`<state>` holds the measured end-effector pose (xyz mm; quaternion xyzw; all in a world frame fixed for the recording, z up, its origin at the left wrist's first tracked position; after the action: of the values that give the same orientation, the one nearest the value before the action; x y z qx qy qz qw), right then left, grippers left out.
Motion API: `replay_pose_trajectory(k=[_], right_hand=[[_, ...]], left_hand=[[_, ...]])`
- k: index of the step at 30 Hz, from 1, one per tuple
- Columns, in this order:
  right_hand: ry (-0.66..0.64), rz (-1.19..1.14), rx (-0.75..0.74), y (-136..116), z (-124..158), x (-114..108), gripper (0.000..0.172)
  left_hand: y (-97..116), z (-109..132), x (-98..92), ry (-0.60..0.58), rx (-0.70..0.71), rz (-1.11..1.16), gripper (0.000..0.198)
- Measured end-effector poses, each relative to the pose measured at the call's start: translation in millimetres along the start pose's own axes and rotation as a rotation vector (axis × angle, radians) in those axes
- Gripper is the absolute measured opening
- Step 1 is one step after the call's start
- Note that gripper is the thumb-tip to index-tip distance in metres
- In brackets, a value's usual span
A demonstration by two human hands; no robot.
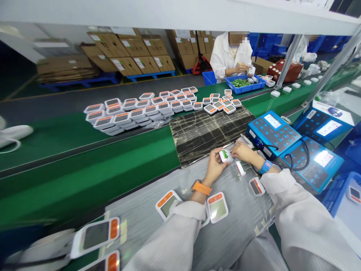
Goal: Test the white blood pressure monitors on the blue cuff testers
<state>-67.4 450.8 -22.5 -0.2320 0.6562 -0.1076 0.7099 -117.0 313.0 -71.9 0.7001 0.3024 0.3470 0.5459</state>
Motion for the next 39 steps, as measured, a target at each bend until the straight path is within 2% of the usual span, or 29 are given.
replay_pose_trajectory(k=[5, 12, 20, 23, 25, 27, 29, 31, 33, 34, 36, 37, 39], right_hand=[[0.025, 0.050, 0.035, -5.1, -1.7, -0.3, 0.016], [-0.006, 0.080, 0.020, -15.8, 0.6, -4.0, 0.019], [-0.006, 0.259, 0.010, -27.4, -1.8, -3.1, 0.022], [0.085, 0.198, 0.041, -26.6, 1.4, -14.7, 0.025], [0.208, 0.070, 0.133, -22.3, 4.8, -27.1, 0.032], [0.298, -0.079, 0.263, -15.4, 8.0, -34.5, 0.031], [0.306, -0.158, 0.372, -10.8, 8.7, -34.3, 0.028], [0.271, -0.186, 0.444, -8.6, 8.0, -30.6, 0.025], [0.237, -0.247, 0.516, -5.6, 8.6, -26.1, 0.018], [0.223, -0.297, 0.555, -3.7, 9.7, -23.7, 0.015], [0.211, -0.382, 0.630, -0.7, 12.4, -20.5, 0.013], [0.213, -0.400, 0.659, 0.2, 13.3, -20.2, 0.012], [0.208, -0.383, 0.704, 0.9, 13.2, -20.7, 0.011]], left_hand=[[-0.8, -0.7, 1.9, 0.001, 0.017, -0.027, 0.066], [2.3, -0.2, 2.1, 0.012, 0.037, -0.088, 0.064], [10.1, -1.6, 8.2, 0.031, 0.070, -0.190, 0.065], [22.3, -5.0, 18.5, 0.005, 0.103, -0.299, 0.082], [36.2, -6.3, 26.4, -0.059, 0.131, -0.430, 0.093], [52.7, -4.0, 24.3, -0.100, 0.152, -0.582, 0.094], [70.5, 5.1, 0.8, -0.020, 0.145, -0.750, 0.084], [84.3, 25.2, -43.3, 0.162, 0.044, -0.976, 0.070], [89.0, 57.1, -95.3, 0.319, -0.209, -1.242, 0.060], [88.7, 75.7, -118.9, 0.356, -0.370, -1.357, 0.058], [87.2, 110.3, -152.1, 0.348, -0.641, -1.488, 0.059], [87.5, 122.9, -160.2, 0.322, -0.711, -1.505, 0.060], [91.3, 136.0, -163.4, 0.281, -0.745, -1.483, 0.059]])
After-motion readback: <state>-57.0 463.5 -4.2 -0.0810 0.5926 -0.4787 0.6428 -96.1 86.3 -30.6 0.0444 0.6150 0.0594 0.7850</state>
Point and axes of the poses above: each hand's wrist, its own z-axis away from the middle knuckle, its own x-axis out of the palm, y = z × x, the point moved 7 cm from there along -z, towards the middle knuckle, and after that the axes turned 5 degrees about -z, right-handed, at the moved point
